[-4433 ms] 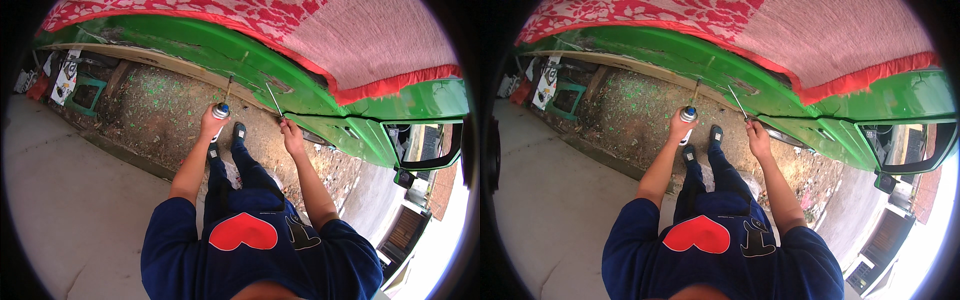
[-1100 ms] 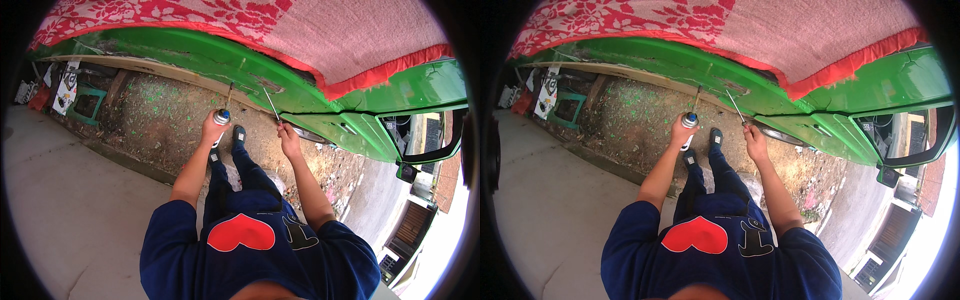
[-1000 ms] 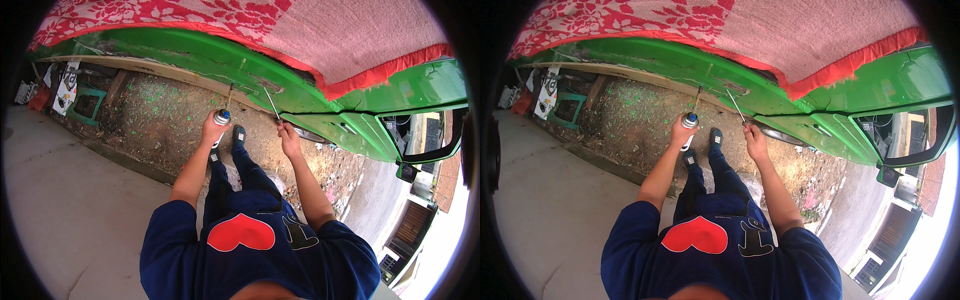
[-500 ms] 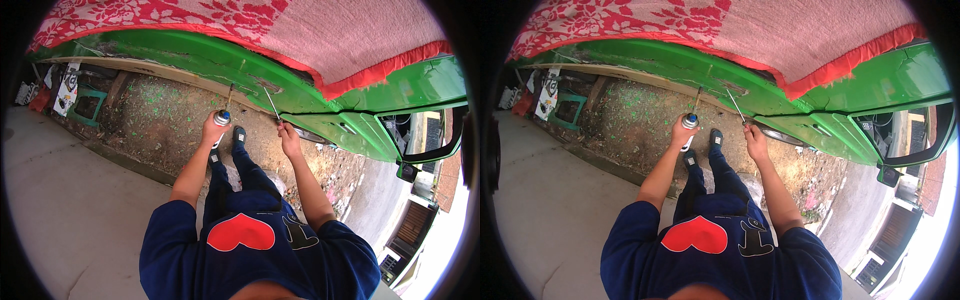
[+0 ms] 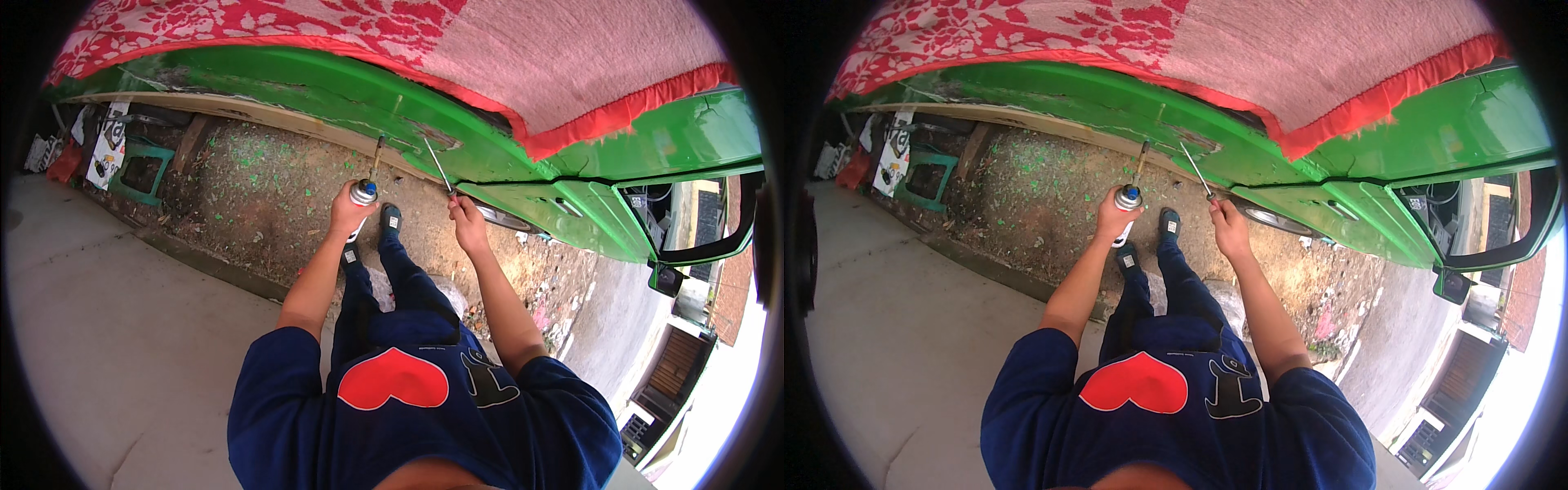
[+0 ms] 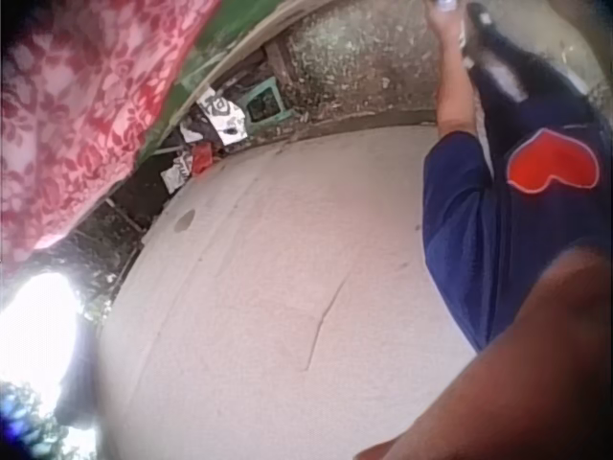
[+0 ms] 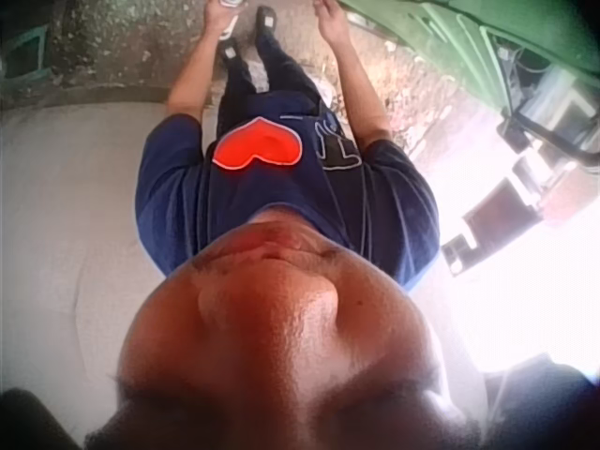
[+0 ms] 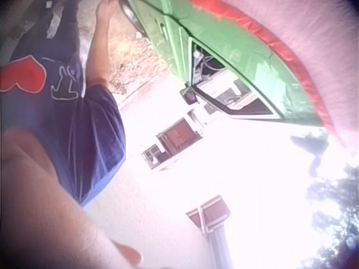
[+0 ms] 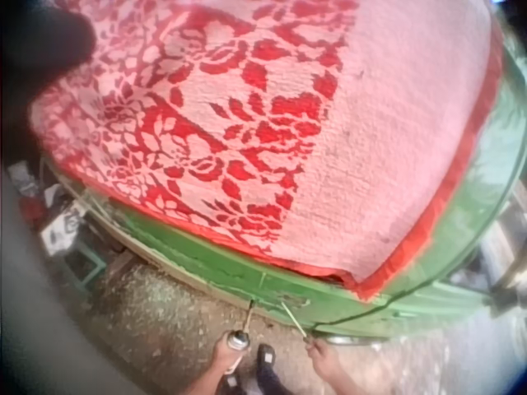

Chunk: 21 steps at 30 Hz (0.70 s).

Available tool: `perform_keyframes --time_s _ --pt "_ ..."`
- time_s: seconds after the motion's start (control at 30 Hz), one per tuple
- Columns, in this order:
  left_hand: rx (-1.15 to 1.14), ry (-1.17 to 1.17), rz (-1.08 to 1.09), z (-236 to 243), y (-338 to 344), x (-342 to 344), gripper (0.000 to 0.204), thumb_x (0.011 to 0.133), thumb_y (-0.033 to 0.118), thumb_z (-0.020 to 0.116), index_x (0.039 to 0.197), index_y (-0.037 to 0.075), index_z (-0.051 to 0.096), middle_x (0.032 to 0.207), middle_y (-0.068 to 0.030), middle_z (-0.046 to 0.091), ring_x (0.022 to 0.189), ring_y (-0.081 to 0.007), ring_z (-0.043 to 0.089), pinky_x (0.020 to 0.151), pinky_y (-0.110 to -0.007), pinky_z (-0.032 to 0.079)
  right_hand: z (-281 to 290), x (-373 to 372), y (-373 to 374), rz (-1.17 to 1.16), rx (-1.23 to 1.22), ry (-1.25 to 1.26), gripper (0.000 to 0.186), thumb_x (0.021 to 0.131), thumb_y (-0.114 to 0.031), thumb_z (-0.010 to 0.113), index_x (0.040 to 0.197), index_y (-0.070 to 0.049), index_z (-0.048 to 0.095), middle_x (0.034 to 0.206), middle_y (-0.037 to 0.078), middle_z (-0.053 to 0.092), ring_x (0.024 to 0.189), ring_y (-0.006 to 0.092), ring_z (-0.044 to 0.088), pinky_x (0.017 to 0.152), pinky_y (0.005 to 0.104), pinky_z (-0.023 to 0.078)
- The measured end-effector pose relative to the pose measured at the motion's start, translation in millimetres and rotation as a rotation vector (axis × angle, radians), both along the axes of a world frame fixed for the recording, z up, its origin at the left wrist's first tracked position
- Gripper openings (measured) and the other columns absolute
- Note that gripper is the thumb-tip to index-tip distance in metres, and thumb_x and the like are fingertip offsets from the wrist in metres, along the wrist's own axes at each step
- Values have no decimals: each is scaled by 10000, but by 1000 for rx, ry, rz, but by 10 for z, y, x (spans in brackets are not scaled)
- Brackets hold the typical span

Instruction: The person uses a hammer to tap a green vehicle panel, then assembles a blowtorch from a gas canister and nozzle. They ignite the torch and apply heat to the panel while using a screwdriver to pry and adjust the area. The person continues heating and prying the same section of the panel.

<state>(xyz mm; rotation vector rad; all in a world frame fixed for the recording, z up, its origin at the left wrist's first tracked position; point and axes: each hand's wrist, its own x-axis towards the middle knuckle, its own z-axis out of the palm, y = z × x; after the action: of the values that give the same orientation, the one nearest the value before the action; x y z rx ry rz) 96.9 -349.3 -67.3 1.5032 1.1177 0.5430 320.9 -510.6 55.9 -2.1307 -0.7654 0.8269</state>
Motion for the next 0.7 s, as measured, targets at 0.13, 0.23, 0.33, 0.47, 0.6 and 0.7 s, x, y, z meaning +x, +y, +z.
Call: perform_keyframes --time_s 0.13,0.23,0.33,0.47,0.6,0.7 --pt "-2 -13 -6 -11 -5 28 654 638 224 897 1183 42 585 1060 -145 707 993 -278 692 874 -383 537 34 -4 0 -13 2 15 282 975 -287 577 1004 -10 621 719 71 591 666 165 542 640 323 446" --pt "-21 -36 -15 -12 -15 34 664 635 230 899 1189 42 584 1063 -144 709 997 -277 694 877 -384 537 -7 30 -35 -13 -7 -1 283 974 -284 578 1005 -6 622 717 67 590 665 160 543 636 319 445" --pt "-37 -16 -5 -23 -14 16 676 632 234 901 1198 45 583 1067 -143 711 1001 -274 694 884 -383 536 -16 46 -55 -17 1 14 279 973 -278 582 1011 -5 625 716 64 588 662 157 539 634 314 442" --pt "-27 13 21 -39 -12 -15 685 632 235 901 1207 42 582 1074 -144 711 1007 -269 695 892 -380 536 -18 20 -39 -22 12 24 272 971 -269 587 1005 -2 626 715 63 584 658 150 534 629 307 438" --pt "-33 -17 2 -20 5 -2 674 635 230 898 1197 36 582 1069 -146 711 1003 -272 694 888 -380 535 -30 -34 -4 -24 14 33 264 970 -258 590 1003 1 627 711 53 575 660 136 522 627 304 435" --pt "-31 -21 -17 71 -1 42 663 635 222 898 1186 34 583 1061 -146 711 995 -278 695 879 -378 536 -93 -3 -38 -32 20 49 257 969 -252 590 1008 -1 630 710 46 570 665 127 515 630 302 436"
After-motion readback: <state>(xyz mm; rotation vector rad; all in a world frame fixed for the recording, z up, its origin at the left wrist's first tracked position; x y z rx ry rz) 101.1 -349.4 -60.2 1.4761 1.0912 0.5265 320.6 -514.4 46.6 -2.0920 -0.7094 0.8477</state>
